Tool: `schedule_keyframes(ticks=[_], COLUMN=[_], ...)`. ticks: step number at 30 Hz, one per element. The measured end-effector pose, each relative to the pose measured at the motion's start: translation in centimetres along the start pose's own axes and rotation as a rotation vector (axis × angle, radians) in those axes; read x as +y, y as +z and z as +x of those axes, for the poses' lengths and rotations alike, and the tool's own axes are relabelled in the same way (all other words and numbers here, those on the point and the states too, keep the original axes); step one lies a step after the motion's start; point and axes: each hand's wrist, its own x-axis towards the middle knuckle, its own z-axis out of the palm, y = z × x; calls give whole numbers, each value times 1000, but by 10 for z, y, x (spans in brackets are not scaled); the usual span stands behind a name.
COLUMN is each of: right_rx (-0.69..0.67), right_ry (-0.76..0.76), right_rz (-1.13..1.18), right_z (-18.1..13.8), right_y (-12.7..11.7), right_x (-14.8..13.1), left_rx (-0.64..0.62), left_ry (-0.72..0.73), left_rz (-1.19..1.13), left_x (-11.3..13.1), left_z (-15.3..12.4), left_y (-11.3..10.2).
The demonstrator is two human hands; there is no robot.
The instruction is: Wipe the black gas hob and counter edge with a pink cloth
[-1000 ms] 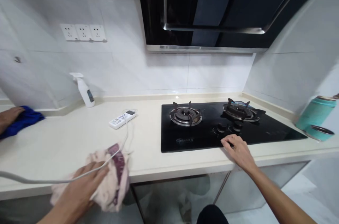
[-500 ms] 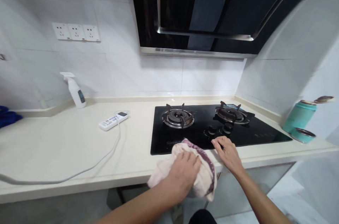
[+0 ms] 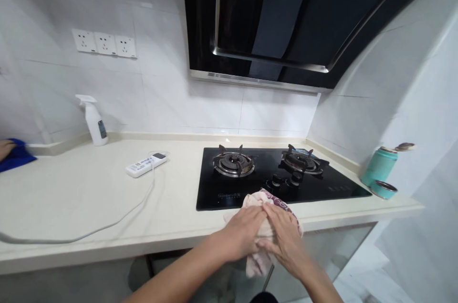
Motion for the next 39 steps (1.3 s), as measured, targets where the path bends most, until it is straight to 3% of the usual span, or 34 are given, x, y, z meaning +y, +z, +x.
schedule_keyframes(ticks=[3, 7, 10, 14, 17, 20, 23, 25, 28, 33, 39], right_rx=[-10, -51, -139, -167, -23, 66, -154, -364, -455, -339, -219], right_ry=[5, 25, -56, -49, 28, 150, 242, 198, 87, -63, -392], right_rz=[-101, -165, -16, 342, 516, 452, 263, 177, 156, 241, 227], right_z=[10, 29, 33, 47, 84, 134, 168, 175, 167, 129, 85], right_y=[9, 13, 9, -3, -7, 5, 29, 41, 44, 36, 59], right_x=[-7, -29, -38, -34, -35, -48, -72, -88, -106, -134, -193], left_rx=[88, 326, 337, 330, 368, 411, 445, 457, 486, 523, 544], left_ry=[-115, -445, -577, -594, -587, -603, -615, -612, -617, -645, -691], left_rz=[-238, -166, -112, -106, -110, -130, -156, -183, -218, -259, -287], left_x=[-29, -90, -133, -166, -177, -184, -188, -190, -193, -198, -201], left_z=[-35, -56, -62, -63, -64, -69, -73, -74, -72, -69, -70], left_y=[-44, -90, -100, -88, -79, -77, -78, -78, -78, -78, -82])
